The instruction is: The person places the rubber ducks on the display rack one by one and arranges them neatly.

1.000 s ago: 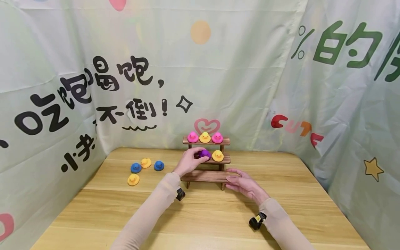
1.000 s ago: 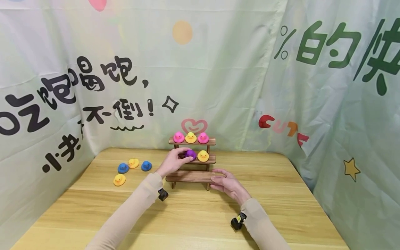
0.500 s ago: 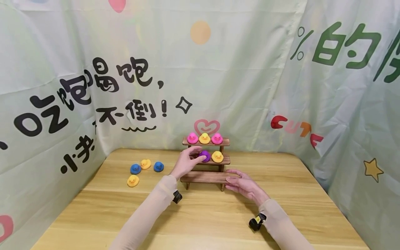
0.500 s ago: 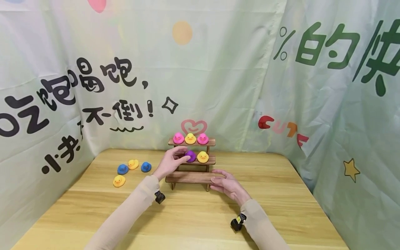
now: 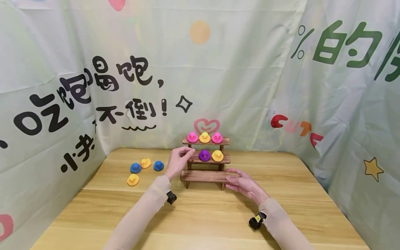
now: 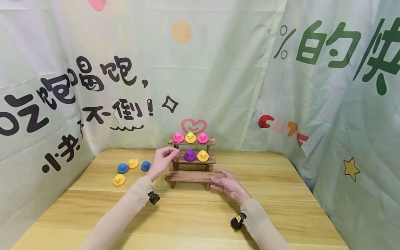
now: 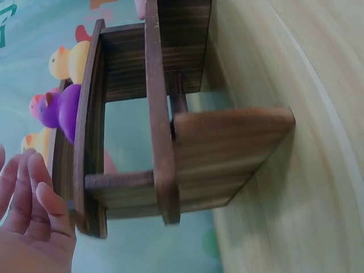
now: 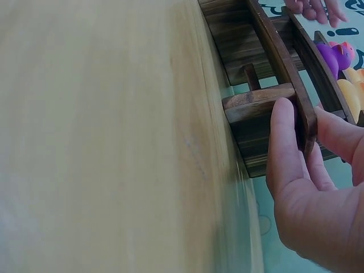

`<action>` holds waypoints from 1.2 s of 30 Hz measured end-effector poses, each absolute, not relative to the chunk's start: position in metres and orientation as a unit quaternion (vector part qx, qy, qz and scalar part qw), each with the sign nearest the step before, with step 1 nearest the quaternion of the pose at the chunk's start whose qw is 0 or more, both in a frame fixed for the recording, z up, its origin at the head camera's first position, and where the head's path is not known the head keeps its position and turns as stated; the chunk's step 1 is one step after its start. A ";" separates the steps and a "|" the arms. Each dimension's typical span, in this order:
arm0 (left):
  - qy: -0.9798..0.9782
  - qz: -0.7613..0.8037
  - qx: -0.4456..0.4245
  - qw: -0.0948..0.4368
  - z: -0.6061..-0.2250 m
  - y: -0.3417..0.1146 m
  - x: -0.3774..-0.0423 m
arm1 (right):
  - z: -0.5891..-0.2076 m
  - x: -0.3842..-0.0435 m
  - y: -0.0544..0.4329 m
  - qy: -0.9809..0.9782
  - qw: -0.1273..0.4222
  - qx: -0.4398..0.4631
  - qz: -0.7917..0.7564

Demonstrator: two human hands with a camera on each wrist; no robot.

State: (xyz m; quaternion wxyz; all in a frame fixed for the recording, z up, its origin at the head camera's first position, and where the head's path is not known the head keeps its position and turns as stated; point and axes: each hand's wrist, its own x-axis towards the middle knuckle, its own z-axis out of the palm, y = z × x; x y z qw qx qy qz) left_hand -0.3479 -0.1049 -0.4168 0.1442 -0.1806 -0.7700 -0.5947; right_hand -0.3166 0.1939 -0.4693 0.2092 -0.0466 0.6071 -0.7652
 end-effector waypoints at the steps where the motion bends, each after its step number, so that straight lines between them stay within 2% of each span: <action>1: -0.767 -0.599 -0.178 0.142 -0.416 -0.107 -0.347 | -0.469 -0.317 0.194 0.608 0.209 -0.048 -0.765; 12: -0.776 -0.594 -0.154 0.150 -0.423 -0.138 -0.339 | -0.470 -0.316 0.195 0.607 0.209 -0.038 -0.766; 22: -0.789 -0.592 -0.152 0.062 -0.416 -0.168 -0.336 | -0.469 -0.317 0.194 0.610 0.208 -0.039 -0.764; 36: -0.800 -0.582 -0.145 0.018 -0.412 -0.213 -0.331 | -0.469 -0.318 0.193 0.612 0.206 -0.039 -0.763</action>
